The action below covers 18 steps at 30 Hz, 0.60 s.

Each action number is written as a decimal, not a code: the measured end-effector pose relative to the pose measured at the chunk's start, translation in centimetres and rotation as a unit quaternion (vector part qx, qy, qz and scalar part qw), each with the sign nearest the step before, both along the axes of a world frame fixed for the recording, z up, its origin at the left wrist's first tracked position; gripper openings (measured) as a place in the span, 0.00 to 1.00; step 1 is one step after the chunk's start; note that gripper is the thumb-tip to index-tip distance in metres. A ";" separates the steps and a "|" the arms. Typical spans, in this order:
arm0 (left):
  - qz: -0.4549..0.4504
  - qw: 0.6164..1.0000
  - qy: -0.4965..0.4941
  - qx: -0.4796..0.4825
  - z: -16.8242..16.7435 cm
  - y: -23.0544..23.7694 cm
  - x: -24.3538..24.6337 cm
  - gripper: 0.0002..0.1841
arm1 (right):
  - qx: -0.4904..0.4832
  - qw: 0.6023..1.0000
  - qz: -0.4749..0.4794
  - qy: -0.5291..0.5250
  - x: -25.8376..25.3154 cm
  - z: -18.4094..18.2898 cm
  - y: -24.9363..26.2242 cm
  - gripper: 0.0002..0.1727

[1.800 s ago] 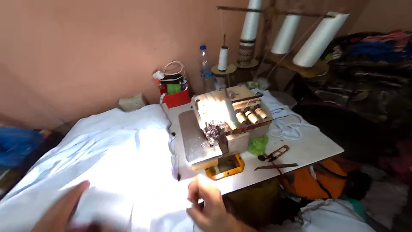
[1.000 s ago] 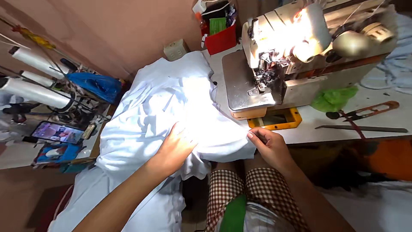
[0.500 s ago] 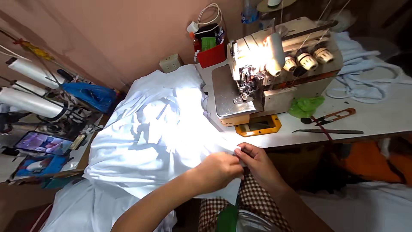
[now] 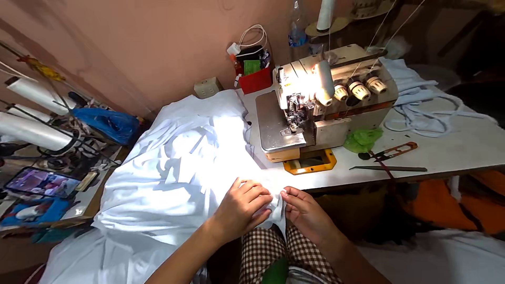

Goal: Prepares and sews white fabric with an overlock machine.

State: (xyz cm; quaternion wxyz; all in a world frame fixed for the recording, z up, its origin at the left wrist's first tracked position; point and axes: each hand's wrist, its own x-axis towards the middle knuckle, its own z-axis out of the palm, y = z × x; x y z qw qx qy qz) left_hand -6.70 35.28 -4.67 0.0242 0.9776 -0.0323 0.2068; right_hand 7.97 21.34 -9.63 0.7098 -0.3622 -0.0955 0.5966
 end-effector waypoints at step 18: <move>-0.037 0.948 0.021 -0.314 2.4 -3.9 0.2 0.09 | 0.036 0.983 -0.076 -0.164 -0.6 -0.7 0.1 0.08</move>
